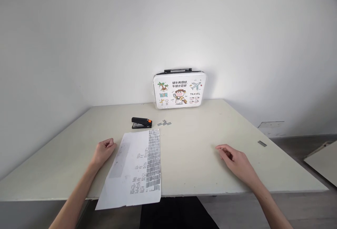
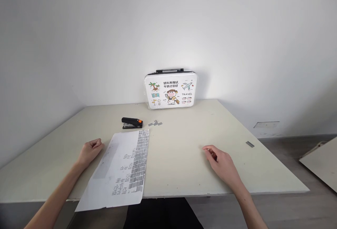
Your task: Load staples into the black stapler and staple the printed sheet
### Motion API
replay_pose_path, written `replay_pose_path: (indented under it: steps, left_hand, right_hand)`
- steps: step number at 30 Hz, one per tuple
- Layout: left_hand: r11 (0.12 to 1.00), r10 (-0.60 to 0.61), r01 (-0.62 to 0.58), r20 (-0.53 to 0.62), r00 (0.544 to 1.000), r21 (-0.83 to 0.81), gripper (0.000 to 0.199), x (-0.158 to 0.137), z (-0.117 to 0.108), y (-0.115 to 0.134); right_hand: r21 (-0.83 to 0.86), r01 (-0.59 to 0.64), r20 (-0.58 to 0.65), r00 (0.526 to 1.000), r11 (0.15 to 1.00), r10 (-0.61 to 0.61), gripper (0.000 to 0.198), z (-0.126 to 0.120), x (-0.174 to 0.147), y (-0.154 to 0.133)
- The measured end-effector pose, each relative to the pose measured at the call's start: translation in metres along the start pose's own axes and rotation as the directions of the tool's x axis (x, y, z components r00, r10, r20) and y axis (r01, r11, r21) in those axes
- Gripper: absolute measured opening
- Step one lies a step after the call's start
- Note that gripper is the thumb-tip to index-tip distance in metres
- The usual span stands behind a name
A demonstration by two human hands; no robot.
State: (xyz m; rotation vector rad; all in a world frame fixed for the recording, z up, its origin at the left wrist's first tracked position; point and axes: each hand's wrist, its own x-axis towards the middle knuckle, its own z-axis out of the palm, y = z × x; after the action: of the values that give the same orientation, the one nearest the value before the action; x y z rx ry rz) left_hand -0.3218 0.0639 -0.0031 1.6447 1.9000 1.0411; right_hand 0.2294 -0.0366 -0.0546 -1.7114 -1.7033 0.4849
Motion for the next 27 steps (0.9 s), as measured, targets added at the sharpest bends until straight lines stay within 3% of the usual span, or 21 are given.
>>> replay_pose_path:
  steps: [27]
  left_hand:
    - [0.999, 0.031, -0.031, -0.007, 0.999, 0.030, 0.034, 0.0005, 0.0009, -0.0001]
  right_hand:
    - [0.003, 0.023, -0.001, 1.000, 1.000, -0.023, 0.043, -0.0020, -0.0007, -0.0024]
